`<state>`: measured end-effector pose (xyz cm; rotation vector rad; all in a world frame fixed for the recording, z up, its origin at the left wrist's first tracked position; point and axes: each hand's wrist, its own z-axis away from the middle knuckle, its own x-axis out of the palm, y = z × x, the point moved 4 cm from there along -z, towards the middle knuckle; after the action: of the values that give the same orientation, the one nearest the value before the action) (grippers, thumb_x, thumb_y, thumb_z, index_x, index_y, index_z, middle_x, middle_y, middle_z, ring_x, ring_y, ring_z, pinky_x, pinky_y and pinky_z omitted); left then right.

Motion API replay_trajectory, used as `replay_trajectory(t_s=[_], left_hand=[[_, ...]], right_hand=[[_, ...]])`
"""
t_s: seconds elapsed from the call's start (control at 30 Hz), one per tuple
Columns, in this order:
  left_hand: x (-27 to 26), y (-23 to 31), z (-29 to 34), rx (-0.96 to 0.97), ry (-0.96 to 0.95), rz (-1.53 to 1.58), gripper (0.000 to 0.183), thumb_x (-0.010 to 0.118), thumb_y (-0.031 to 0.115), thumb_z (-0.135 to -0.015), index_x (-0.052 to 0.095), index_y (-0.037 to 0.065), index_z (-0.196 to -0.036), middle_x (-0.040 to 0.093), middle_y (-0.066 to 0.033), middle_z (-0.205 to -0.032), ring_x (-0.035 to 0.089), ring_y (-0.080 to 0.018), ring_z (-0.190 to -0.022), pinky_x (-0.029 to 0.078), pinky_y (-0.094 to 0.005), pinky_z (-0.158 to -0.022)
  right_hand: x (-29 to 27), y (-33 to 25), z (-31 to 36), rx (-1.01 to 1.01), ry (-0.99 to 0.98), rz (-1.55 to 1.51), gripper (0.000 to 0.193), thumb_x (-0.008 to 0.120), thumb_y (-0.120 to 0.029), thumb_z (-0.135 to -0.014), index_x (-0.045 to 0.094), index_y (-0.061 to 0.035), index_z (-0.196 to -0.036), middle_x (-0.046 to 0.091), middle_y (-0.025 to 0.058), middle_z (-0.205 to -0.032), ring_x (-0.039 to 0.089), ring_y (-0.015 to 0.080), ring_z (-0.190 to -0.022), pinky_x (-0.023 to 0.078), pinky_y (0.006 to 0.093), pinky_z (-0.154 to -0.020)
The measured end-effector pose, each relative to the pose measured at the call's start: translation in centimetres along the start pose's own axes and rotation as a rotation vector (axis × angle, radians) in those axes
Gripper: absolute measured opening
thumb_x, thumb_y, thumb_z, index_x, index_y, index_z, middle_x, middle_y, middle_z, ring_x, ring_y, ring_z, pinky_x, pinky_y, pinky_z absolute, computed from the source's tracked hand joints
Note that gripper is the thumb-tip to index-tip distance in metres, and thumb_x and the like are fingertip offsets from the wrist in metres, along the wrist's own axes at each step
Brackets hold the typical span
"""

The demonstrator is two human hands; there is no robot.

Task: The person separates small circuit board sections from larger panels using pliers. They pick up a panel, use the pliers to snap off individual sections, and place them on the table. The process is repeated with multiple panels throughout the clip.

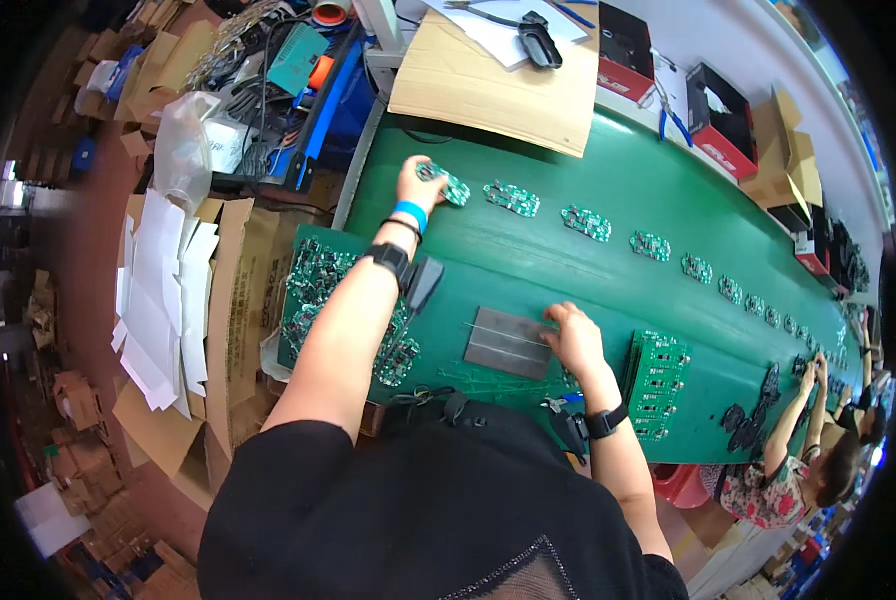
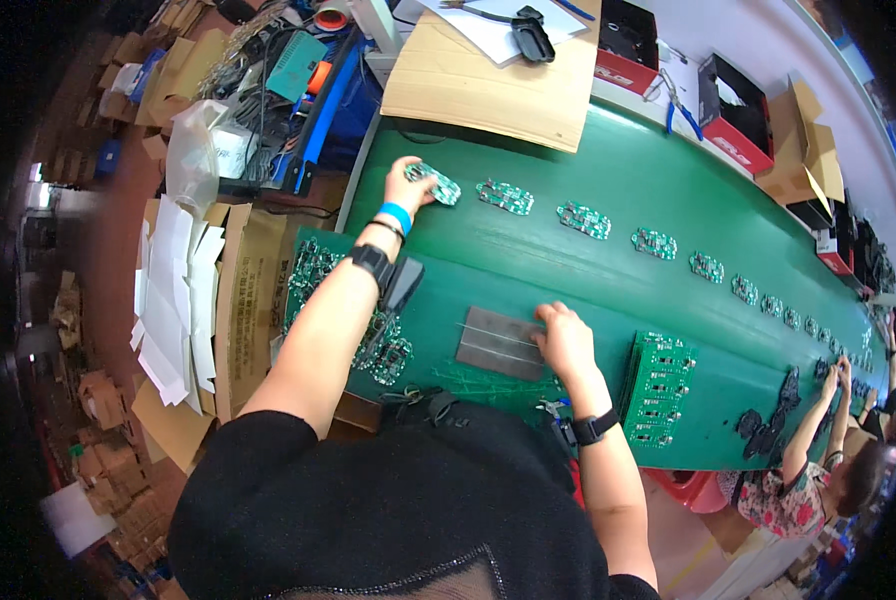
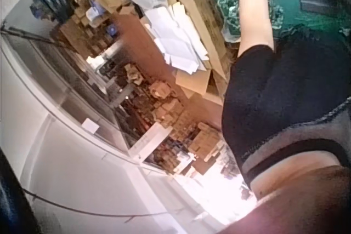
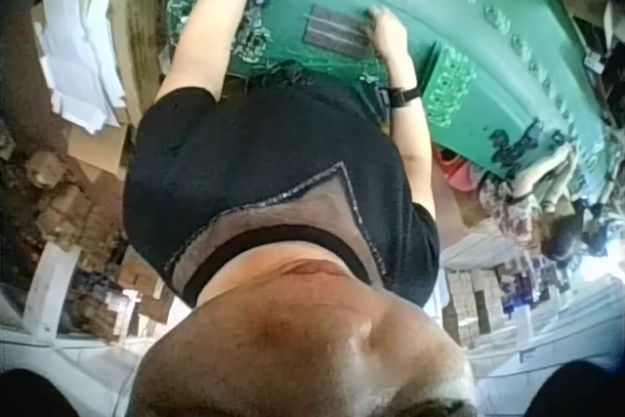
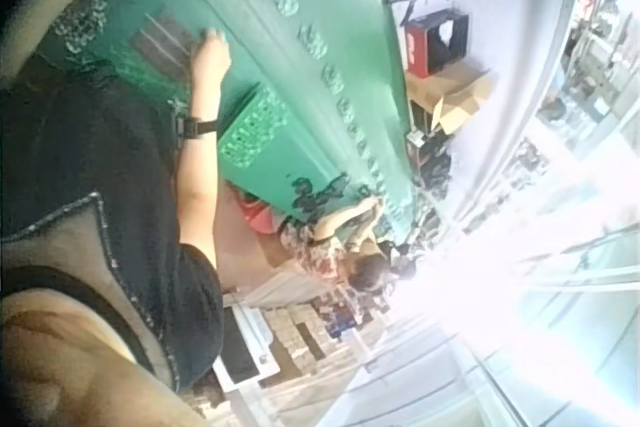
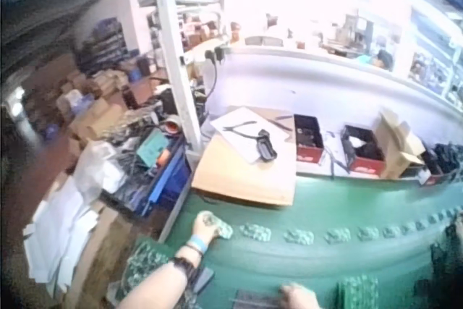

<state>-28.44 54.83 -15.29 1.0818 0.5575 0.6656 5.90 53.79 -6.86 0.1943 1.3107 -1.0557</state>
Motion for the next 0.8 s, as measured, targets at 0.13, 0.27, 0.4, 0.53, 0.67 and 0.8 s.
replay_trajectory(t_s=[0.13, 0.27, 0.4, 0.53, 0.67, 0.8], left_hand=[[-1.8, -2.3, -4.6, 0.044, 0.277, -0.078, 0.049, 0.076, -0.002, -0.065, 0.055, 0.005, -0.108, 0.062, -0.015, -0.097, 0.066, -0.0301, -0.079, 0.057, -0.0362, -0.059], [-0.5, 0.3, -1.6, 0.012, 0.424, -0.722, 0.056, 0.08, 0.022, -0.068, 0.055, 0.011, -0.117, 0.051, -0.0171, -0.119, 0.048, -0.0374, -0.112, 0.041, -0.0462, -0.097], [-0.5, 1.6, 1.9, 0.073, 0.508, -0.756, 0.054, 0.074, 0.027, -0.072, 0.054, 0.013, -0.12, 0.044, -0.0159, -0.124, 0.043, -0.0353, -0.114, 0.04, -0.0479, -0.094], [1.5, -1.3, 7.0, 0.344, -0.262, -0.322, 0.014, 0.067, 0.014, -0.083, 0.067, 0.003, -0.092, 0.068, -0.0044, -0.083, 0.061, -0.01, -0.076, 0.051, -0.0266, -0.069], [4.7, -1.4, 17.8, 0.112, -0.891, -0.371, 0.03, 0.068, 0.023, -0.084, 0.066, -0.001, -0.103, 0.069, -0.0101, -0.094, 0.064, -0.0144, -0.087, 0.052, -0.0296, -0.079], [6.8, -1.8, 25.1, 0.112, -1.252, -0.272, 0.076, 0.074, 0.03, -0.08, 0.036, 0.001, -0.139, 0.064, -0.0177, -0.109, 0.061, -0.019, -0.1, 0.05, -0.0317, -0.087]], right_hand=[[1.6, 1.4, 1.7, 0.089, -0.077, 0.207, 0.023, 0.068, -0.005, -0.067, 0.056, -0.0089, -0.085, 0.061, 0.0096, -0.094, 0.062, 0.0283, -0.091, 0.053, 0.0401, -0.071], [4.1, 3.6, 2.2, 0.046, -0.069, 0.297, 0.008, 0.062, -0.007, -0.073, 0.058, -0.0096, -0.079, 0.064, 0.0088, -0.079, 0.063, 0.0282, -0.084, 0.053, 0.0391, -0.068], [2.9, 3.3, 2.8, -0.14, 0.004, 0.23, 0.003, 0.059, -0.007, -0.073, 0.059, -0.0095, -0.071, 0.064, 0.0085, -0.072, 0.063, 0.0286, -0.077, 0.052, 0.0394, -0.065], [1.6, 3.3, 4.7, -0.225, -0.064, 0.143, 0.003, 0.064, -0.008, -0.069, 0.062, -0.0083, -0.071, 0.063, 0.0097, -0.069, 0.061, 0.0296, -0.071, 0.051, 0.0398, -0.062], [0.3, 1.6, 6.1, -0.111, 0.053, -0.057, 0.01, 0.07, -0.014, -0.072, 0.064, -0.0064, -0.075, 0.061, 0.0114, -0.067, 0.06, 0.0259, -0.063, 0.047, 0.0361, -0.057], [-1.3, -0.7, 4.2, 0.194, 0.177, -0.712, 0.021, 0.066, -0.018, -0.087, 0.062, -0.0009, -0.076, 0.053, 0.0001, -0.06, 0.045, 0.0088, -0.054, 0.037, 0.0252, -0.05]])
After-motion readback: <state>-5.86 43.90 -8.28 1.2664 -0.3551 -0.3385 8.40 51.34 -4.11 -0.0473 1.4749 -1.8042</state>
